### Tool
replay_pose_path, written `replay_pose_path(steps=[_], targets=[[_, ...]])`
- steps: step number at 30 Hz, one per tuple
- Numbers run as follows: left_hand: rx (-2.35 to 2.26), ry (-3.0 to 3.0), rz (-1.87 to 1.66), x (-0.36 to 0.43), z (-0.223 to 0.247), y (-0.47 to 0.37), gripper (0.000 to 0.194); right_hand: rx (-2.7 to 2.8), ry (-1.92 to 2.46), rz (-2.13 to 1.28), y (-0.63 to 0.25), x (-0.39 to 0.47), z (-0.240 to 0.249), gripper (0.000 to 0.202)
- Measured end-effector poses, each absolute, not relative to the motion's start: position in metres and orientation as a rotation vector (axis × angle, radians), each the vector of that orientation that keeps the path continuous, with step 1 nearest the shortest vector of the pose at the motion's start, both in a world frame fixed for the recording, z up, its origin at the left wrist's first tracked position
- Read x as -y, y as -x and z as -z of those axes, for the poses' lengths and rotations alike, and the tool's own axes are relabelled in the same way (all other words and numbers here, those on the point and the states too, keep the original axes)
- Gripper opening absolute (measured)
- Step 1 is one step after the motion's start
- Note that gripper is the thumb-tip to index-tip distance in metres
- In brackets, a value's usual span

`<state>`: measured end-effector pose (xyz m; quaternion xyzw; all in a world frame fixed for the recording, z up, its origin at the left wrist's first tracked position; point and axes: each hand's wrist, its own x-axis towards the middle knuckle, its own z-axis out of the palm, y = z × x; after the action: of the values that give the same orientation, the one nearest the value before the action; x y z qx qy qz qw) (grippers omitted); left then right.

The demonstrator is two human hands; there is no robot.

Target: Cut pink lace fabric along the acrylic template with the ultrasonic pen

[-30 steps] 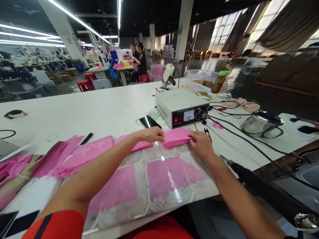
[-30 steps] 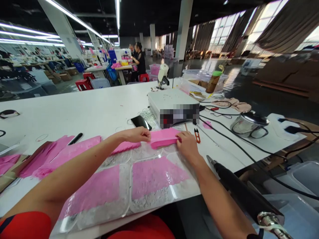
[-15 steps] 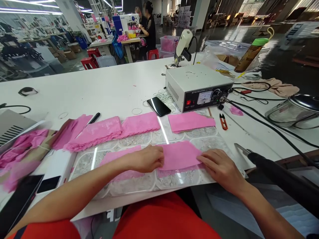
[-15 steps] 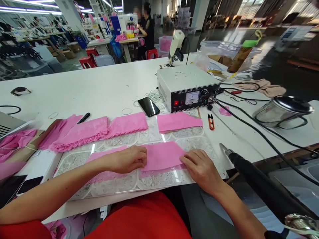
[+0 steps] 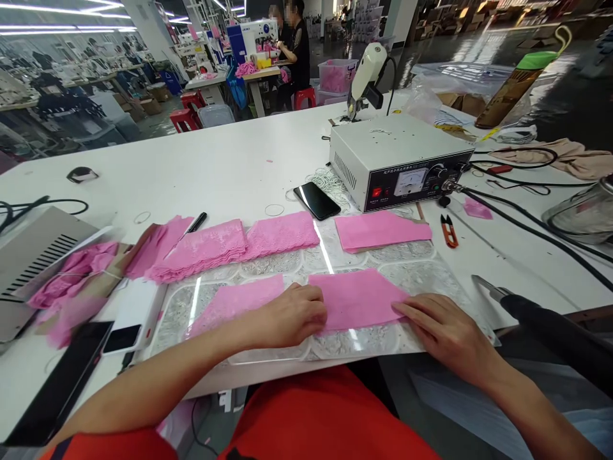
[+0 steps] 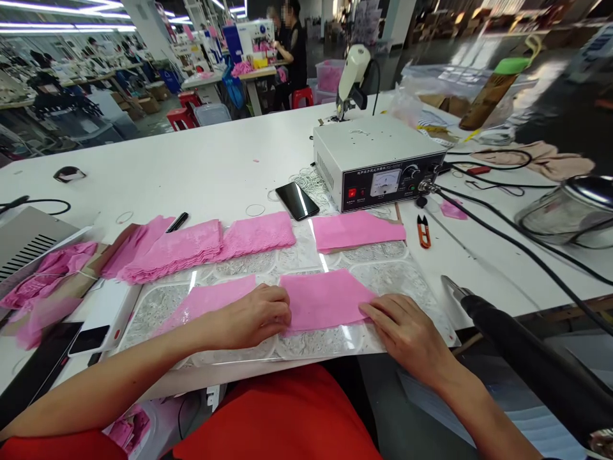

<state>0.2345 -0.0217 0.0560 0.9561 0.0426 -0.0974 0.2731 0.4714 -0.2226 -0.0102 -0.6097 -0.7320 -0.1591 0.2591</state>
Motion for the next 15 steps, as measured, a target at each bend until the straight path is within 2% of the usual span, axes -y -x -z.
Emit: replay_pose_path(steps=[5, 11, 15], targets=[[-0.105, -2.624, 0.070, 0.028, -0.044, -0.223, 0.007, 1.970, 1.652, 0.416, -0.472, 0.223, 0.014, 0.030], [-0.134, -2.654, 0.024, 0.032, -0.036, -0.225, 0.015, 1.973, 1.645, 0.416, -0.472, 0.224, 0.016, 0.030], [-0.151, -2.651, 0.003, 0.033, -0.037, -0.224, 0.014, 1.962, 1.648, 0.419, -0.472, 0.224, 0.016, 0.032]])
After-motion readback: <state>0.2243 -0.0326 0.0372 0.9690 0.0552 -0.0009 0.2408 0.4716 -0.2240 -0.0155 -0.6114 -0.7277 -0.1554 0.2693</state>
